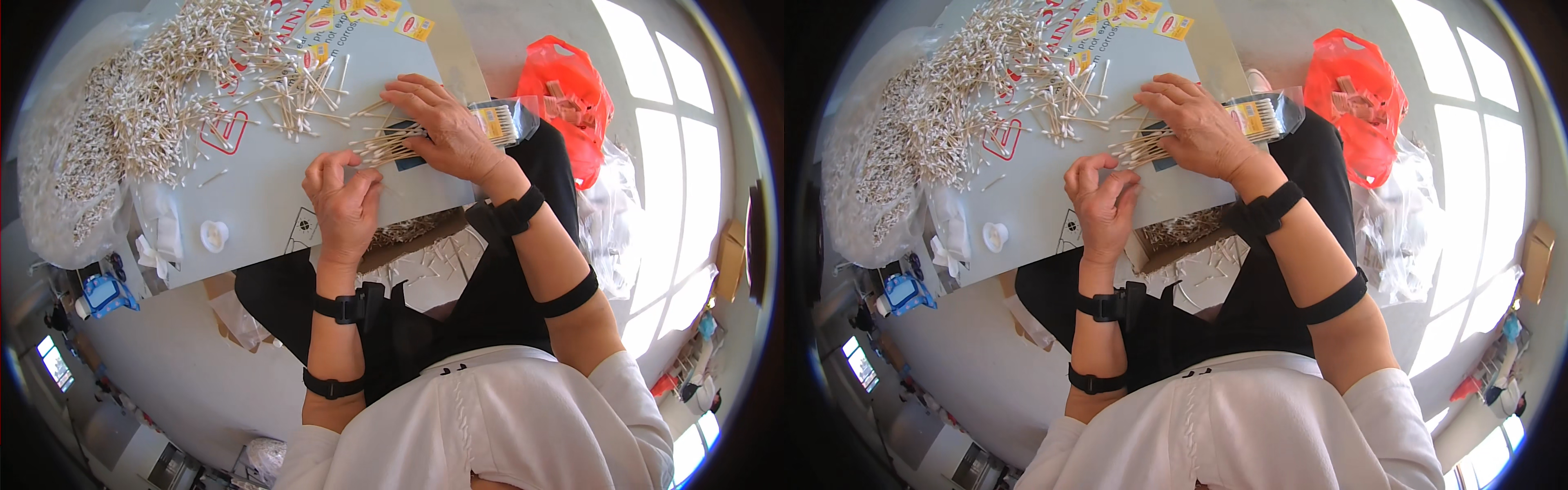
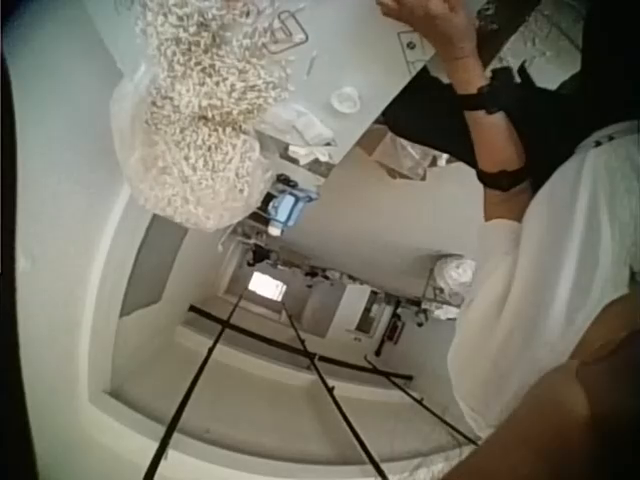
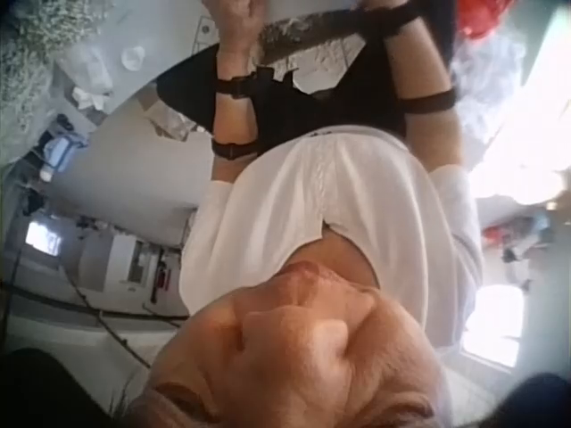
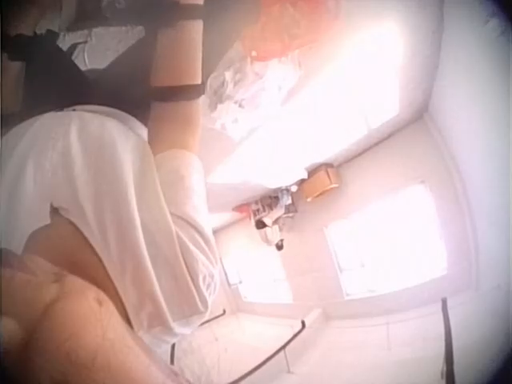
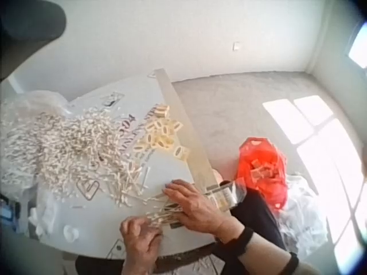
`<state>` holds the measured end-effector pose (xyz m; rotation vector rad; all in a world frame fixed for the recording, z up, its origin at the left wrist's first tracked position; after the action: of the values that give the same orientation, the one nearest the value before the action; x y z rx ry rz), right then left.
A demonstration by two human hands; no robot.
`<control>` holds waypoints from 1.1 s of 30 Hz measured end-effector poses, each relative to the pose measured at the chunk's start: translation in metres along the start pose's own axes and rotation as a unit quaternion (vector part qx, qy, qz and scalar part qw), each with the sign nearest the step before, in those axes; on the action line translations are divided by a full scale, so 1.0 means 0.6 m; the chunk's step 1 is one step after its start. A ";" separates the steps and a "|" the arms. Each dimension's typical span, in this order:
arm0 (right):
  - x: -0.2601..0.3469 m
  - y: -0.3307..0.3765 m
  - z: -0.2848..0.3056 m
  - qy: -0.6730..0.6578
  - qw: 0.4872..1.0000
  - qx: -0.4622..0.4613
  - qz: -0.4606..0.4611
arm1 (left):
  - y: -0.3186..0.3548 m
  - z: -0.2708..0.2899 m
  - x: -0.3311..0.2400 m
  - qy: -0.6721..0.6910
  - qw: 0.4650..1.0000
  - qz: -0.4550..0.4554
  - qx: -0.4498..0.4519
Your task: Manually sorting and packing bulk cotton swabs into plastic retail containers.
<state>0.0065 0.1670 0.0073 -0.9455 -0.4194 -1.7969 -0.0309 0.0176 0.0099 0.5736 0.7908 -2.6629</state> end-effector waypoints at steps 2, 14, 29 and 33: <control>0.004 -0.001 -0.011 0.040 0.999 -0.003 0.017 | -0.008 -0.010 -0.005 -0.005 1.000 0.002 -0.013; -0.067 0.041 -0.002 -0.387 0.896 -0.091 -0.197 | -0.027 -0.103 -0.027 -0.085 0.981 0.055 0.168; -0.048 0.064 -0.016 -0.386 0.879 -0.203 -0.190 | -0.021 -0.046 0.036 0.238 0.932 0.164 -0.218; -0.047 0.059 -0.019 -0.377 0.883 -0.194 -0.200 | -0.013 -0.053 0.034 0.293 0.904 0.186 -0.251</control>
<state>0.0387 0.1623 -0.0264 -1.9778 -0.8003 -1.8485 -0.0427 0.0384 -0.0203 1.2482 1.3119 -1.8317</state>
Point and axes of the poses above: each hand's wrist, its own y-axis away from the middle knuckle, its own z-axis out of the back of the hand, x = y × z, the point moved 10 cm from there along -y, towards the middle knuckle, and after that the axes turned 14 degrees about -z, right-handed, at the moved point
